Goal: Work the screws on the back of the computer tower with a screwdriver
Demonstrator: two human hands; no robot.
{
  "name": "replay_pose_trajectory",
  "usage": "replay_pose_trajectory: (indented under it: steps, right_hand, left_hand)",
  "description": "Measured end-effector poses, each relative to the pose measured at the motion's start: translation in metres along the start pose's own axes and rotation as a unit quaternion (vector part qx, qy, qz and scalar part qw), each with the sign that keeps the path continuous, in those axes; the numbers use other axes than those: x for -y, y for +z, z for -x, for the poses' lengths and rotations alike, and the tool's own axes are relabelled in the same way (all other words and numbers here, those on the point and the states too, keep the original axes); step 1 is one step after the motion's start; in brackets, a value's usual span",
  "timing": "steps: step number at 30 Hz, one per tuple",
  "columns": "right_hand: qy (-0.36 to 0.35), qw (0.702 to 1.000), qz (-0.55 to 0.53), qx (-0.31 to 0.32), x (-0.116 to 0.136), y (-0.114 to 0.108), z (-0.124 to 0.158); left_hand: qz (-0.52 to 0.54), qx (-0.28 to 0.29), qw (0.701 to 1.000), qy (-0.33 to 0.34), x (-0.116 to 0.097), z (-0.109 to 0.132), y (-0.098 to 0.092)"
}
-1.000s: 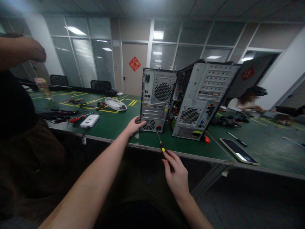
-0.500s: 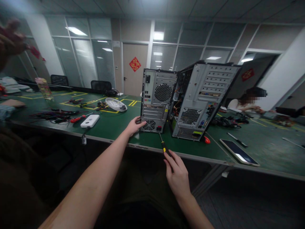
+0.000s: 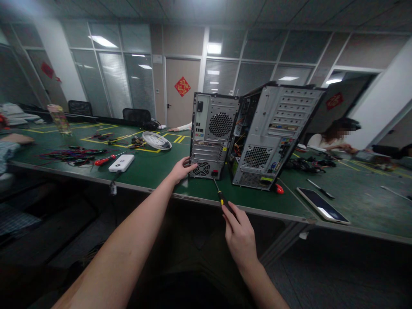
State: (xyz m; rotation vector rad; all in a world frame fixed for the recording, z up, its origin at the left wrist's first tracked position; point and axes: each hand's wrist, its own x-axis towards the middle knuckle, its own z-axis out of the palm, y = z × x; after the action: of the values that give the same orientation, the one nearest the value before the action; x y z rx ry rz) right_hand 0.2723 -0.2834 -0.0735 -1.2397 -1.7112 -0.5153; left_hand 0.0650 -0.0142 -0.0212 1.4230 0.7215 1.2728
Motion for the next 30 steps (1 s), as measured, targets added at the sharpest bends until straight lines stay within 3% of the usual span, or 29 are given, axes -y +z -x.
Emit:
replay_pose_trajectory:
  steps: [17,30]
  right_hand:
    - [-0.019,1.0,0.012,-0.002,-0.0036,-0.0019,0.002]
    - [0.041,0.999,-0.022,-0.013,-0.0004,0.0054,0.0064]
  left_hand:
    - [-0.005,-0.004,1.0,-0.001,-0.0001,0.0008,0.0003]
    - [-0.005,-0.002,1.0,0.0,-0.0012,0.0017,0.0019]
